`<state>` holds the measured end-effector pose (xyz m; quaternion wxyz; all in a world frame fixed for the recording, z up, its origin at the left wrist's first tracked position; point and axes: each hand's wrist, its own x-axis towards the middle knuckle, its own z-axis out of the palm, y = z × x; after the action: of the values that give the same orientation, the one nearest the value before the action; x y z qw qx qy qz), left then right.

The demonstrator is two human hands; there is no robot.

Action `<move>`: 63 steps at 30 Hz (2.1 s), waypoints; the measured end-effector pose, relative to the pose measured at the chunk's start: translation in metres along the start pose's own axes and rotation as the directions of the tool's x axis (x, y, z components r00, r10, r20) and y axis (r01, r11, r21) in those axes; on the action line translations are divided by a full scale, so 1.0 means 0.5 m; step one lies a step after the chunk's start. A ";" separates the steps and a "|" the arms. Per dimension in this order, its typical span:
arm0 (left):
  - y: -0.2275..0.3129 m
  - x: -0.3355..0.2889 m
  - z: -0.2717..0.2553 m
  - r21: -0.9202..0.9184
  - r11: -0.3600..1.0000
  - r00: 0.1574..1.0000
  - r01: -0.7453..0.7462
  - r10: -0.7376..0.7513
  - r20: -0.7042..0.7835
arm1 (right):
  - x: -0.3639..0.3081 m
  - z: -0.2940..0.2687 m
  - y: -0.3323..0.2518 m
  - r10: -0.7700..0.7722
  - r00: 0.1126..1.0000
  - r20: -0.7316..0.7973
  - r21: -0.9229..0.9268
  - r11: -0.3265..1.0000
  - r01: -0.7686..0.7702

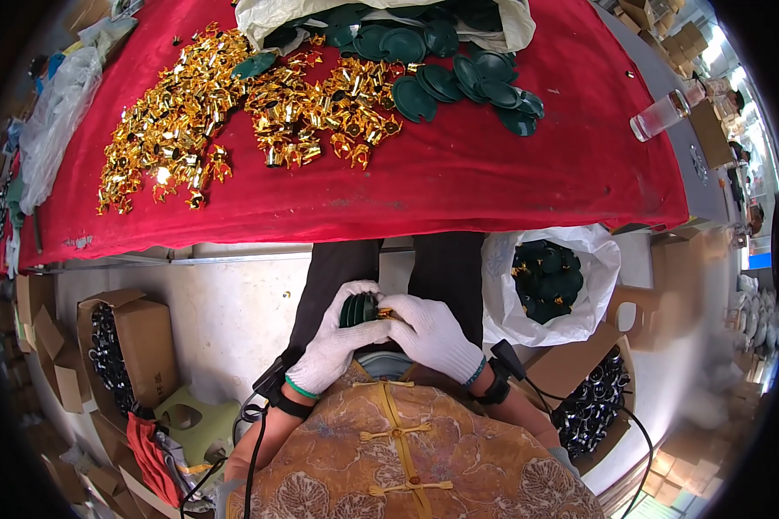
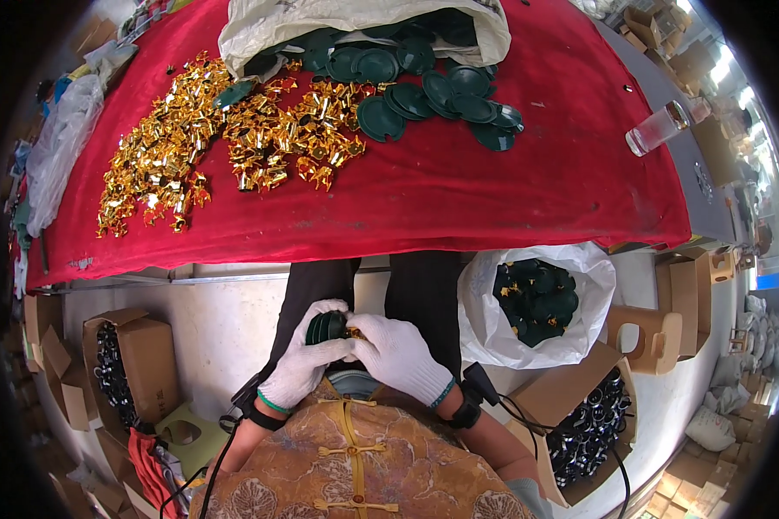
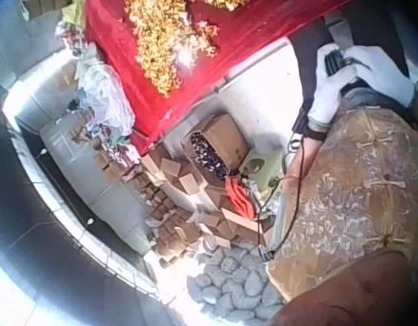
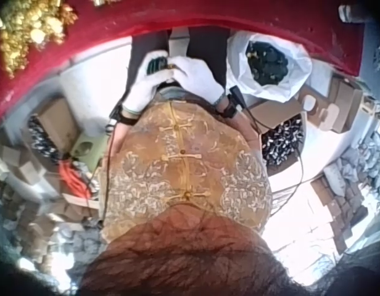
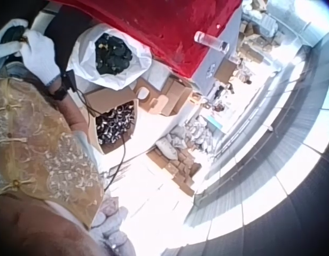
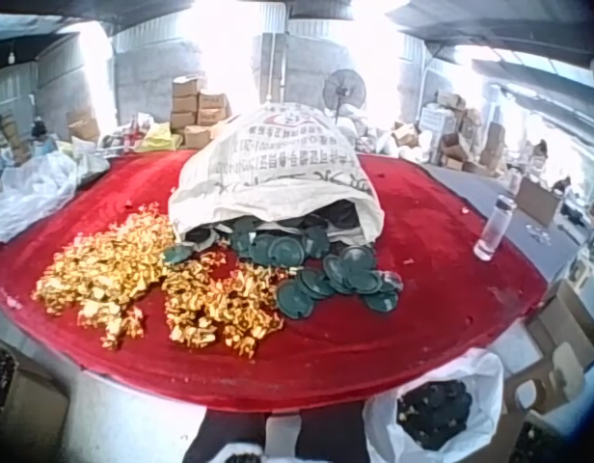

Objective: Manually assemble small plastic and fabric components at a factory workstation.

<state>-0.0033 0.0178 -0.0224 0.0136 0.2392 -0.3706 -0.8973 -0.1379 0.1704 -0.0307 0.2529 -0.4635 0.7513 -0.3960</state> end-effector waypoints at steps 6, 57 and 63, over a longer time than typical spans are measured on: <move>-0.003 0.002 0.006 0.003 1.000 1.000 0.004 -0.004 -0.021 | 0.000 -0.003 -0.010 0.131 0.990 0.044 0.141 0.981 -0.136; 0.048 -0.006 -0.002 0.449 0.869 0.978 -0.207 0.169 0.124 | 0.022 -0.058 -0.050 0.168 0.950 0.262 0.128 0.970 -0.206; 0.046 0.000 0.005 0.196 0.969 0.988 -0.151 0.144 0.050 | 0.020 -0.039 -0.043 0.001 0.999 0.048 0.164 0.986 -0.009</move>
<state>-0.0080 0.0027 -0.0055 0.0497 0.1952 -0.4754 -0.8564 -0.1462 0.1631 -0.0019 0.3090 -0.4484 0.7110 -0.4449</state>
